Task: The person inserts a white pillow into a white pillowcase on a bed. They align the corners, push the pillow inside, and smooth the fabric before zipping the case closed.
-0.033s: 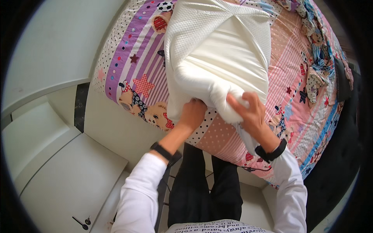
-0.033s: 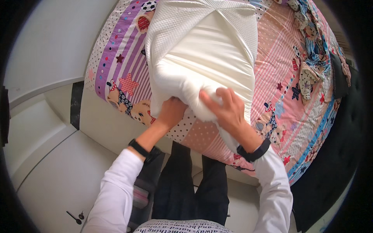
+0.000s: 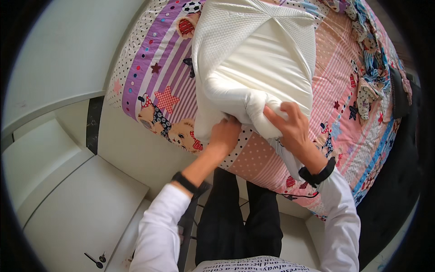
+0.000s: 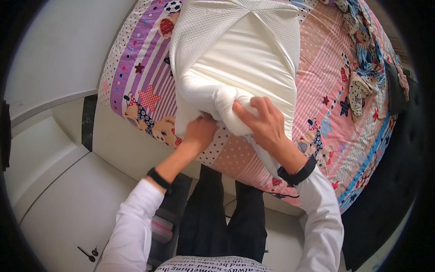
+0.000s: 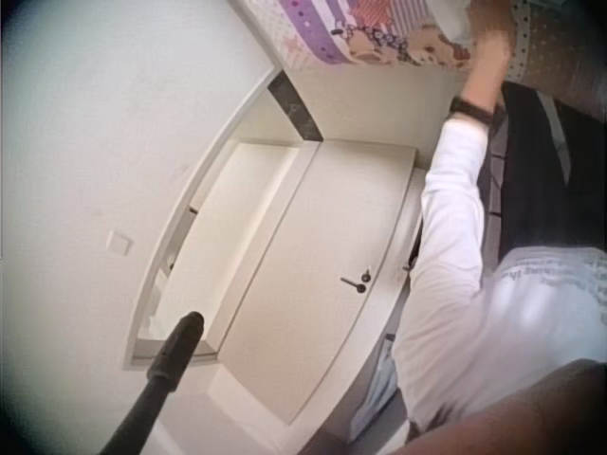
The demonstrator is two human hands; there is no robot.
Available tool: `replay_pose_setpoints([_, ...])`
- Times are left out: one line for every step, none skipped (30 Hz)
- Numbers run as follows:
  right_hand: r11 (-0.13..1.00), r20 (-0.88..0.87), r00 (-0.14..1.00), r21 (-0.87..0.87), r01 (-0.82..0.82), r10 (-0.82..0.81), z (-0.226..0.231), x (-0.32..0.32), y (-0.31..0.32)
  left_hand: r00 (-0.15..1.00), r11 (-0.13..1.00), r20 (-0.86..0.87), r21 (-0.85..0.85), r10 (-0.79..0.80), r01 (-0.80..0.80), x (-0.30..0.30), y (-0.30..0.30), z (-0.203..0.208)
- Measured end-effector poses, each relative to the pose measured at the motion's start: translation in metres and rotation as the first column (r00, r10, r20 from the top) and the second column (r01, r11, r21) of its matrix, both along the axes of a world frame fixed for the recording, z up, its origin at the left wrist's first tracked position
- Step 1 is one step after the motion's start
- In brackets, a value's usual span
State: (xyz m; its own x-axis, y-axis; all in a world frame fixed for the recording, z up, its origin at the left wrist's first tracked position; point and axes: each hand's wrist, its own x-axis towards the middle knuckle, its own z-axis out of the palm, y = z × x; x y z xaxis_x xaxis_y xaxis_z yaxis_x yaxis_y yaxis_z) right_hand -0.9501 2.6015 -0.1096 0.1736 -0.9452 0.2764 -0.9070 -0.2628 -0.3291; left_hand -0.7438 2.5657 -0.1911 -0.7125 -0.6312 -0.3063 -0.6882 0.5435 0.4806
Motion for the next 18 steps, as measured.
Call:
replay_pose_setpoints([0.997,0.012,0.999,0.061,-0.037,0.036,-0.001,-0.001,-0.007,0.995,0.995,-0.052,0.049,0.088,-0.086,0.003,0.005,0.014])
replay_pose_setpoints([0.988,0.005,0.994,0.111,-0.106,0.106,-0.003,0.003,-0.010,0.994,0.995,-0.047,0.049,0.094,-0.091,0.006,0.007,0.023])
replay_pose_setpoints([0.972,0.001,0.984,0.161,-0.173,0.175,-0.006,0.009,-0.012,0.994,0.994,-0.043,0.051,0.099,-0.096,0.008,0.009,0.029])
replay_pose_setpoints([0.946,0.008,0.967,0.202,-0.253,0.256,-0.009,0.017,-0.017,0.993,0.992,-0.031,0.043,0.116,-0.115,0.012,0.008,0.033])
replay_pose_setpoints([0.938,0.025,0.957,0.196,-0.287,0.288,-0.011,0.028,-0.016,0.997,0.996,0.017,0.048,0.072,-0.073,0.020,0.006,0.032])
replay_pose_setpoints([0.923,0.038,0.949,0.223,-0.312,0.312,-0.011,0.037,-0.015,0.998,0.998,0.065,0.057,0.028,-0.032,0.030,0.005,0.029])
replay_pose_setpoints([0.909,0.045,0.943,0.255,-0.331,0.330,-0.014,0.042,-0.015,0.994,0.997,0.105,0.070,-0.023,0.015,0.033,0.000,0.031])
replay_pose_setpoints([0.905,0.039,0.935,0.243,-0.350,0.351,-0.019,0.043,-0.013,0.998,0.997,0.046,0.055,0.044,-0.046,0.033,0.002,0.035])
replay_pose_setpoints([0.896,0.026,0.933,0.269,-0.353,0.360,-0.022,0.040,-0.014,0.994,0.993,-0.013,0.043,0.108,-0.107,0.032,0.007,0.042])
replay_pose_setpoints([0.886,0.018,0.932,0.305,-0.349,0.361,-0.025,0.036,-0.012,0.984,0.986,-0.070,0.045,0.163,-0.160,0.031,0.011,0.051])
replay_pose_setpoints([0.873,0.012,0.932,0.345,-0.343,0.362,-0.024,0.036,-0.011,0.989,0.988,-0.031,0.066,0.144,-0.141,0.034,0.010,0.058])
replay_pose_setpoints([0.865,0.059,0.945,0.388,-0.319,0.322,-0.022,0.032,-0.010,0.993,0.989,0.007,0.089,0.120,-0.120,0.040,0.009,0.065])
replay_pose_setpoints([0.863,0.114,0.953,0.406,-0.301,0.279,-0.014,0.034,-0.008,0.993,0.989,0.054,0.103,0.102,-0.107,0.049,0.006,0.070])
replay_pose_setpoints([0.864,0.158,0.959,0.416,-0.282,0.237,-0.005,0.037,-0.007,0.992,0.990,0.072,0.094,0.099,-0.106,0.060,0.006,0.067])
replay_pose_setpoints([0.865,0.200,0.961,0.429,-0.262,0.191,0.005,0.040,-0.007,0.992,0.993,0.077,0.064,0.097,-0.102,0.069,0.000,0.060])
replay_pose_setpoints([0.851,0.283,0.954,0.471,-0.231,0.102,0.019,0.046,-0.008,0.991,0.994,0.089,0.044,0.101,-0.105,0.078,-0.004,0.055])
replay_pose_setpoints([0.859,0.319,0.946,0.469,-0.206,0.053,0.028,0.045,-0.009,0.991,0.994,0.091,0.020,0.102,-0.105,0.081,-0.007,0.047])
replay_pose_setpoints([0.865,0.353,0.936,0.468,-0.180,0.004,0.035,0.044,-0.011,0.988,0.994,0.112,0.009,0.111,-0.112,0.085,-0.006,0.037])
